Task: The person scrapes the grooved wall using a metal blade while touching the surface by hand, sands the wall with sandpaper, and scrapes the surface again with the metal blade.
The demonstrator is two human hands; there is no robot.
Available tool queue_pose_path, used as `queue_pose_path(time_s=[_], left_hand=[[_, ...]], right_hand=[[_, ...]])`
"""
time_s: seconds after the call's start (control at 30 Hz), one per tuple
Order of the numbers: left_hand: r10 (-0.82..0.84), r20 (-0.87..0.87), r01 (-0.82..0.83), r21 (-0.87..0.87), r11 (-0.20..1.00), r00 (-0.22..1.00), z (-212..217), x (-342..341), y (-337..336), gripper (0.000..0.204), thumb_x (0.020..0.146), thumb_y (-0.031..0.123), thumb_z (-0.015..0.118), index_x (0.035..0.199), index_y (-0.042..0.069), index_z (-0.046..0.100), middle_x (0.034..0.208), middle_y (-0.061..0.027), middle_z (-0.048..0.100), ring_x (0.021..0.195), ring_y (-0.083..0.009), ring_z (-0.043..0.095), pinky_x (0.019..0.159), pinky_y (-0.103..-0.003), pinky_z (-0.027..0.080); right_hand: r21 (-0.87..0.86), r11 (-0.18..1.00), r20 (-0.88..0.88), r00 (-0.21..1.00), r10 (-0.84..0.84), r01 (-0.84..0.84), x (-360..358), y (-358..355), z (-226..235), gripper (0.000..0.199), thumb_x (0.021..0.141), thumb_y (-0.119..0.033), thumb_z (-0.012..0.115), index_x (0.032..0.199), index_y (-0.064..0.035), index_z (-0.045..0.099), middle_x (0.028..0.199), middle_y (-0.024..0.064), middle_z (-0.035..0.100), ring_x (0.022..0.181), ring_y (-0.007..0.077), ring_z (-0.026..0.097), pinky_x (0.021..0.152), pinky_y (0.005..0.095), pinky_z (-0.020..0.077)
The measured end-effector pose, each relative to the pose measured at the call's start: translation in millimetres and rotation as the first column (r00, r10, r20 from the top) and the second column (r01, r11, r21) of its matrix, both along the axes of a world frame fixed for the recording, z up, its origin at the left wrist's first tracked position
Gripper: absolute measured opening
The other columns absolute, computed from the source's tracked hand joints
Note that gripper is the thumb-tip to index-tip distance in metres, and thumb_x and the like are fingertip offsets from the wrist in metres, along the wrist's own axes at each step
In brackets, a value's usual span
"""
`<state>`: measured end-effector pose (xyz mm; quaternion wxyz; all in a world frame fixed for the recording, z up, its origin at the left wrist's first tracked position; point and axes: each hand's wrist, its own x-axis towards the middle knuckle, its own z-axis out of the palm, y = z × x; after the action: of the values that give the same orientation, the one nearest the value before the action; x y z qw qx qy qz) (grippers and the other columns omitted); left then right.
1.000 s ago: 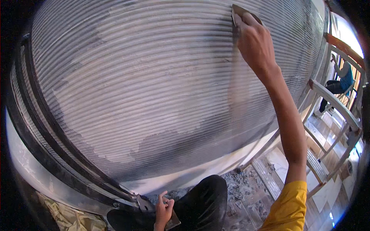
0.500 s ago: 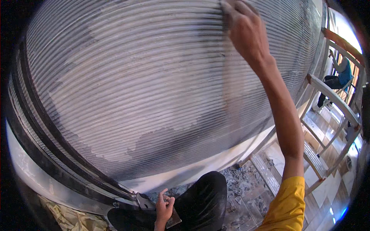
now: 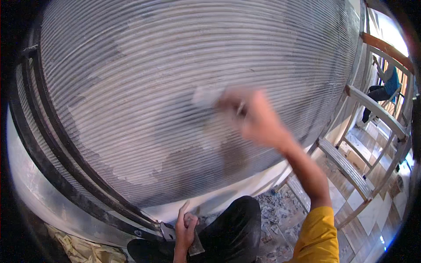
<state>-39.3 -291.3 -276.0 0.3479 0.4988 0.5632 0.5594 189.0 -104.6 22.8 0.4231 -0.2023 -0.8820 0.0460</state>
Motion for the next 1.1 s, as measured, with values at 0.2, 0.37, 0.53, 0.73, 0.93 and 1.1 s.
queue_pose_path(time_s=[0.2, 0.37, 0.53, 0.73, 0.93, 1.1], left_hand=[[-0.192, 0.066, 0.182, 0.130, 0.975, 0.979, 56.1, 20.1, 19.8, 0.025, 0.100, 0.011, 0.063, 0.119, -0.004, 0.061, 0.075, -0.0005, 0.058, 0.067, -0.0084, 0.052, 0.066, -0.024, 0.044], [-0.111, 0.240, 0.074, 0.159, 0.985, 0.964, 42.9, 23.9, 20.0, 0.018, 0.101, 0.015, 0.062, 0.100, -0.002, 0.065, 0.069, 0.0023, 0.056, 0.062, -0.0050, 0.049, 0.058, -0.024, 0.037], [0.020, 0.191, -0.044, 0.126, 0.991, 0.981, 25.0, 30.8, 21.0, 0.030, 0.100, 0.029, 0.066, 0.106, 0.000, 0.064, 0.081, -0.0012, 0.058, 0.069, -0.0106, 0.050, 0.061, -0.028, 0.041], [-0.075, 0.159, 0.083, -0.044, 0.996, 0.985, 0.5, 28.3, 3.1, 0.036, 0.099, 0.036, 0.067, 0.106, 0.001, 0.067, 0.077, 0.0006, 0.060, 0.068, -0.0089, 0.053, 0.060, -0.028, 0.043], [0.099, 0.228, -0.078, -0.099, 0.992, 0.969, -22.7, -11.7, -23.6, 0.025, 0.101, 0.027, 0.066, 0.096, 0.002, 0.066, 0.075, 0.0017, 0.058, 0.067, -0.0077, 0.052, 0.059, -0.026, 0.042], [0.078, 0.248, -0.090, 0.038, 0.995, 0.966, -21.1, -22.6, -25.4, 0.024, 0.100, 0.024, 0.067, 0.104, 0.001, 0.067, 0.082, -0.0005, 0.066, 0.072, -0.0087, 0.058, 0.064, -0.027, 0.046]], right_hand=[[-0.437, 0.663, 0.108, 0.697, 0.709, -0.608, -43.3, -9.5, -147.5, 0.016, 0.091, -0.010, 0.060, 0.097, 0.0043, 0.066, 0.086, 0.0202, 0.070, 0.082, 0.0311, 0.071, 0.073, 0.0415, 0.0543], [-0.009, 0.944, 0.345, 0.885, 0.312, -0.330, -13.9, -17.4, -57.0, 0.038, 0.093, -0.025, 0.067, 0.117, 0.0045, 0.062, 0.112, 0.0265, 0.067, 0.105, 0.0392, 0.067, 0.089, 0.0479, 0.0530], [0.507, 0.577, -0.620, 0.736, -0.272, 0.640, -26.3, 43.5, 75.2, 0.046, 0.097, -0.032, 0.063, 0.127, 0.0032, 0.062, 0.143, 0.0312, 0.051, 0.137, 0.0420, 0.047, 0.115, 0.0555, 0.0339], [0.783, 0.600, 0.146, 0.986, 0.076, -0.162, -82.8, 51.4, 31.6, 0.068, 0.097, -0.044, 0.055, 0.143, 0.0066, 0.049, 0.154, 0.0255, 0.044, 0.146, 0.0463, 0.034, 0.123, 0.0541, 0.0233], [0.498, 0.788, -0.321, 0.921, -0.221, 0.362, -75.0, 35.3, 37.0, 0.056, 0.089, -0.022, 0.064, 0.140, 0.0008, 0.055, 0.147, 0.0267, 0.050, 0.138, 0.0401, 0.048, 0.115, 0.0493, 0.0357], [0.795, 0.556, 0.138, 0.965, 0.223, -0.242, -89.1, -1.1, -40.4, 0.042, 0.084, -0.020, 0.072, 0.057, -0.0094, 0.042, 0.051, 0.0039, 0.043, 0.045, 0.0207, 0.050, 0.042, 0.0362, 0.0426]])
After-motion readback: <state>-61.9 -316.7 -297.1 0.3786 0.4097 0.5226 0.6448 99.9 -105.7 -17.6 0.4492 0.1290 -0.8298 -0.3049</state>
